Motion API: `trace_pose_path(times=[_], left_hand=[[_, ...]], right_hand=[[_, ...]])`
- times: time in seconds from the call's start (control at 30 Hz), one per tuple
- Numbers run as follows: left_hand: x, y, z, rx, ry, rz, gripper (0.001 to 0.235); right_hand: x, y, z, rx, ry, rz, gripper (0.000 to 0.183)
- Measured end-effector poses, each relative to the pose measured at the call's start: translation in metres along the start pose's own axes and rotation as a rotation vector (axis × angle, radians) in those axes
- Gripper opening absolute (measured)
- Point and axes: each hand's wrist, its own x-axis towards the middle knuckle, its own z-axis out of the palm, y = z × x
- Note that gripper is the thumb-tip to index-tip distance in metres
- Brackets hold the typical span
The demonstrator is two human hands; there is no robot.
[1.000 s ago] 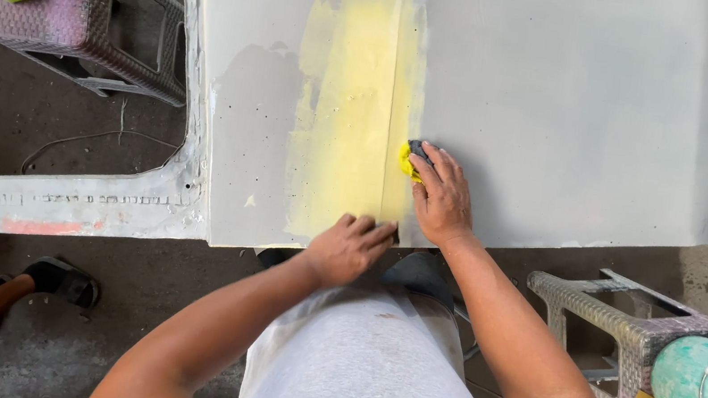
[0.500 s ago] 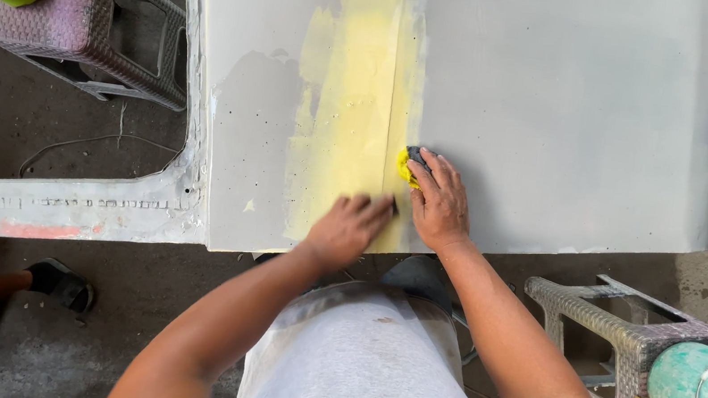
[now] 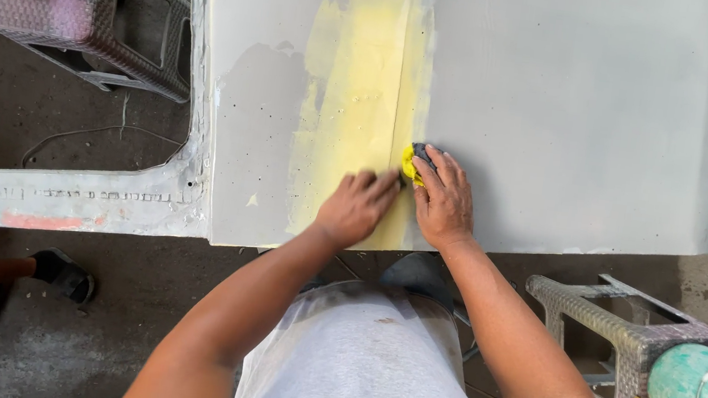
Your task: The person wets a sanding block and a cloth in a bucket, then sands a yellow-painted section on a white car door panel. They alternate between sanding and wiping the surface, moving along the panel to smooth the paint.
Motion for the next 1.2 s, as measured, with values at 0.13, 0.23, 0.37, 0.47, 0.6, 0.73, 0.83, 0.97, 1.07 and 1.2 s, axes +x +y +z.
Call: trace_pose_path(times=[0.13,0.23,0.37,0.47,0.6,0.73,0.83,0.97,1.07,1.2], left_hand=[[0.006,0.002,-0.002,0.060,0.101,-0.124,0.048],[-0.030,0.021,-0.001,0.029,0.078,-0.062,0.050],[-0.027,0.014,-0.006,0.012,0.024,0.038,0.051],[0.020,-0.018,-0.001,0.052,0.151,-0.131,0.049],[0.015,0.003,-0.001,0.074,0.139,-0.220,0.048],[-0.030,0.037,0.002,0.030,0.094,-0.089,0.050],[-0.020,0.028,0.001,0.035,0.119,-0.096,0.050],[0.022,0.017,0.007,0.096,0.216,-0.232,0.050],[0.011,0.033,0.010,0.142,0.198,-0.327,0.049],[-0.031,0.065,0.018,-0.012,0.189,-0.231,0.052]], right_hand=[[0.004,0.000,-0.001,0.013,0.010,-0.014,0.048],[0.002,0.000,-0.001,0.017,0.013,-0.008,0.048],[0.003,0.002,-0.001,0.009,0.000,-0.020,0.048],[0.003,0.001,-0.008,0.010,-0.004,-0.047,0.049],[0.007,0.003,-0.009,0.035,0.006,-0.085,0.050],[0.006,0.008,-0.014,0.024,-0.035,-0.105,0.051],[0.008,0.008,-0.011,0.007,-0.043,-0.127,0.051],[0.005,0.009,-0.010,0.024,-0.034,-0.122,0.050],[0.007,0.013,-0.009,0.027,-0.047,-0.136,0.050],[0.004,0.015,-0.011,0.026,-0.057,-0.123,0.050]])
